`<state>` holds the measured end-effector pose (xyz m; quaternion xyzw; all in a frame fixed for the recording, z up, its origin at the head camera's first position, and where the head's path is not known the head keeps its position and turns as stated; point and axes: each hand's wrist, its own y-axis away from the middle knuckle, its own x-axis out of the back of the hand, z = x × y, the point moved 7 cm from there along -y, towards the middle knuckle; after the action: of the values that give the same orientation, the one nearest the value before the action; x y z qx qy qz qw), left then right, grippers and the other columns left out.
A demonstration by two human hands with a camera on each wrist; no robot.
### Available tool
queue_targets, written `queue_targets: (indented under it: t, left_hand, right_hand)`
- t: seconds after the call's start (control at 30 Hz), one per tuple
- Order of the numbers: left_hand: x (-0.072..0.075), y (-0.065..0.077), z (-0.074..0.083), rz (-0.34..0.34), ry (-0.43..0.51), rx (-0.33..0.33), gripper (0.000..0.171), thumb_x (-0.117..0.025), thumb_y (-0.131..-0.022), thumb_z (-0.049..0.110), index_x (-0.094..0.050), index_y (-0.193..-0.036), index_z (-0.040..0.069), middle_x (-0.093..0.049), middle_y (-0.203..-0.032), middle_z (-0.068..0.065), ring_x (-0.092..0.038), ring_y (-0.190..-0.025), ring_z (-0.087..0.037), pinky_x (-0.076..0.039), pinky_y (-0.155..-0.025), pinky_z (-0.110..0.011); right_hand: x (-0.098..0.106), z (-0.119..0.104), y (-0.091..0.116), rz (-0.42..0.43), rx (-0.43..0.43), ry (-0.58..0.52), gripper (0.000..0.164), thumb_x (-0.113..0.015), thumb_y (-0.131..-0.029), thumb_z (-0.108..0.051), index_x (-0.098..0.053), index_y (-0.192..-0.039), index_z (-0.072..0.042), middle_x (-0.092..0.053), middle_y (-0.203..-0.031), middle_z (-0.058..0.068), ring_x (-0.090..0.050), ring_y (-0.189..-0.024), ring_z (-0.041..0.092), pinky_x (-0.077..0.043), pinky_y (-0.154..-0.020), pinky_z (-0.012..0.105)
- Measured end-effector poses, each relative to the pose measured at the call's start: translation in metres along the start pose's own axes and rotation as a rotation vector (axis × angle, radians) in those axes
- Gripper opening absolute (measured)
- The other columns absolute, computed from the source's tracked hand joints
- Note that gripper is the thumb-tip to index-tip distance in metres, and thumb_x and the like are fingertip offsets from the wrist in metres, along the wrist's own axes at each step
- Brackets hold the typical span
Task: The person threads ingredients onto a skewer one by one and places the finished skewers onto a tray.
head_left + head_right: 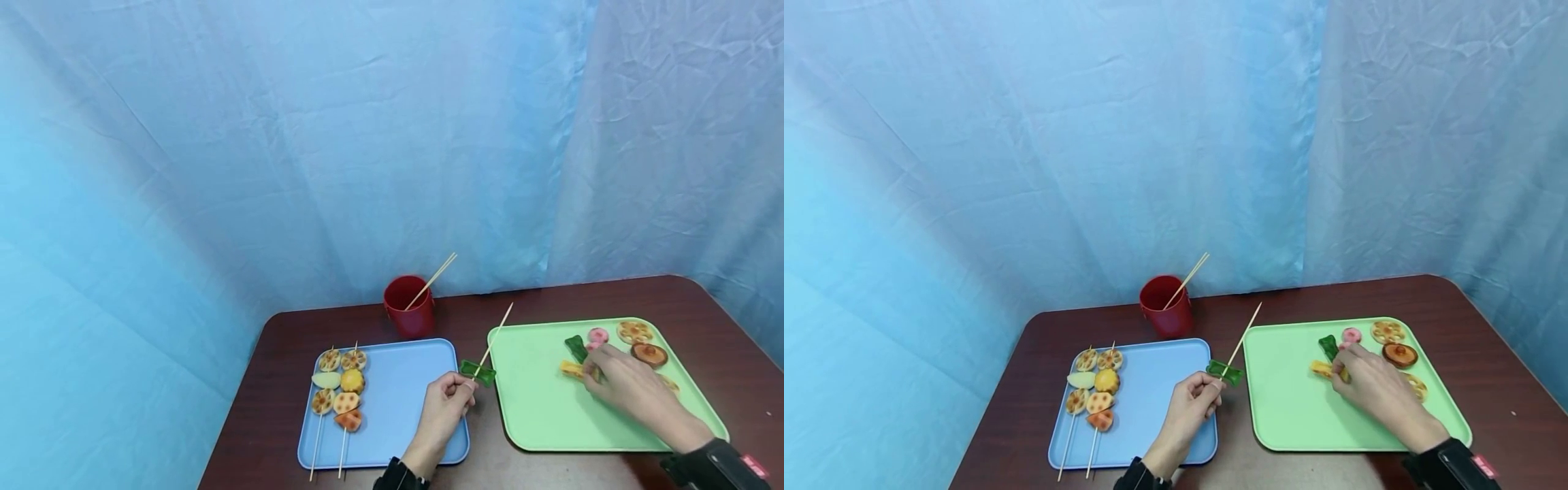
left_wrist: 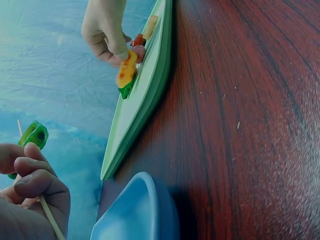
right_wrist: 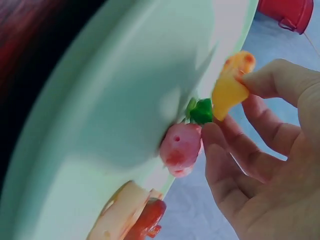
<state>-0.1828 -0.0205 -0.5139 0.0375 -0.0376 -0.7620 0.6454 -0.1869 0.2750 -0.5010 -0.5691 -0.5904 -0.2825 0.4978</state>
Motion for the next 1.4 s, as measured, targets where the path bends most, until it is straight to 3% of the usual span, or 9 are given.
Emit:
queue_targets:
  t: [0.17,0.3,0.47,0.67,0.9,1.13,1.4]
  left_hand:
    - [-0.001,0.0,-0.002,-0.008,0.002,0.031,0.021,-0.063,-0.095,0.011,-0.069,-0.1,-0.009,-0.059,-0.068,0.005,-0.046,-0.059,-0.005,-0.034,-0.054,-0.017]
    - [-0.002,0.001,-0.002,-0.011,0.004,0.036,0.021,-0.064,-0.096,0.012,-0.069,-0.099,-0.008,-0.058,-0.068,0.004,-0.045,-0.058,-0.005,-0.034,-0.053,-0.018]
    - [-0.004,0.002,-0.003,-0.013,0.022,0.021,0.02,-0.064,-0.095,0.01,-0.067,-0.098,-0.01,-0.057,-0.067,0.004,-0.043,-0.055,-0.005,-0.032,-0.051,-0.017]
    - [-0.006,0.005,-0.005,-0.014,0.032,0.02,0.021,-0.065,-0.094,0.009,-0.067,-0.097,-0.011,-0.056,-0.066,0.004,-0.042,-0.054,-0.004,-0.031,-0.05,-0.017]
    - [-0.011,0.009,-0.009,-0.069,0.028,0.054,0.025,-0.066,-0.094,0.01,-0.065,-0.098,-0.015,-0.057,-0.065,0.004,-0.042,-0.052,-0.005,-0.034,-0.05,-0.019]
    - [-0.017,0.013,-0.012,-0.111,0.011,0.072,0.022,-0.066,-0.093,0.009,-0.067,-0.097,-0.012,-0.059,-0.065,0.004,-0.045,-0.056,-0.009,-0.04,-0.051,-0.02]
    - [-0.017,0.013,-0.015,-0.112,0.007,0.068,0.023,-0.067,-0.093,0.01,-0.067,-0.098,-0.012,-0.058,-0.065,0.004,-0.046,-0.055,-0.007,-0.039,-0.051,-0.019]
  right_hand:
    - [0.003,-0.003,-0.003,0.012,-0.047,-0.072,0.01,-0.074,-0.086,-0.008,-0.067,-0.091,-0.012,-0.059,-0.076,-0.008,-0.038,-0.055,0.007,-0.031,-0.047,0.026]
    - [0.008,-0.008,-0.008,0.026,-0.064,-0.131,0.009,-0.072,-0.088,-0.009,-0.066,-0.094,-0.011,-0.061,-0.075,-0.007,-0.042,-0.054,0.006,-0.034,-0.048,0.025]
    - [0.012,-0.012,-0.015,0.02,-0.123,-0.252,0.02,-0.071,-0.09,-0.01,-0.063,-0.108,-0.005,-0.068,-0.092,0.006,-0.062,-0.073,0.013,-0.044,-0.053,0.026]
    - [0.011,-0.014,-0.023,-0.043,-0.224,-0.406,0.042,-0.067,-0.099,-0.025,-0.059,-0.132,0.0,-0.068,-0.117,0.021,-0.071,-0.087,0.025,-0.049,-0.058,0.03]
    - [0.014,-0.017,-0.032,-0.024,-0.254,-0.531,0.045,-0.066,-0.102,-0.032,-0.06,-0.134,-0.002,-0.071,-0.115,0.02,-0.074,-0.094,0.026,-0.049,-0.06,0.03]
    - [0.018,-0.024,-0.039,-0.01,-0.282,-0.555,0.048,-0.065,-0.102,-0.04,-0.059,-0.136,-0.007,-0.069,-0.121,0.02,-0.072,-0.104,0.032,-0.048,-0.061,0.031]
    - [0.023,-0.033,-0.043,0.007,-0.278,-0.575,0.048,-0.066,-0.101,-0.04,-0.059,-0.136,-0.007,-0.07,-0.12,0.019,-0.072,-0.106,0.034,-0.049,-0.063,0.032]
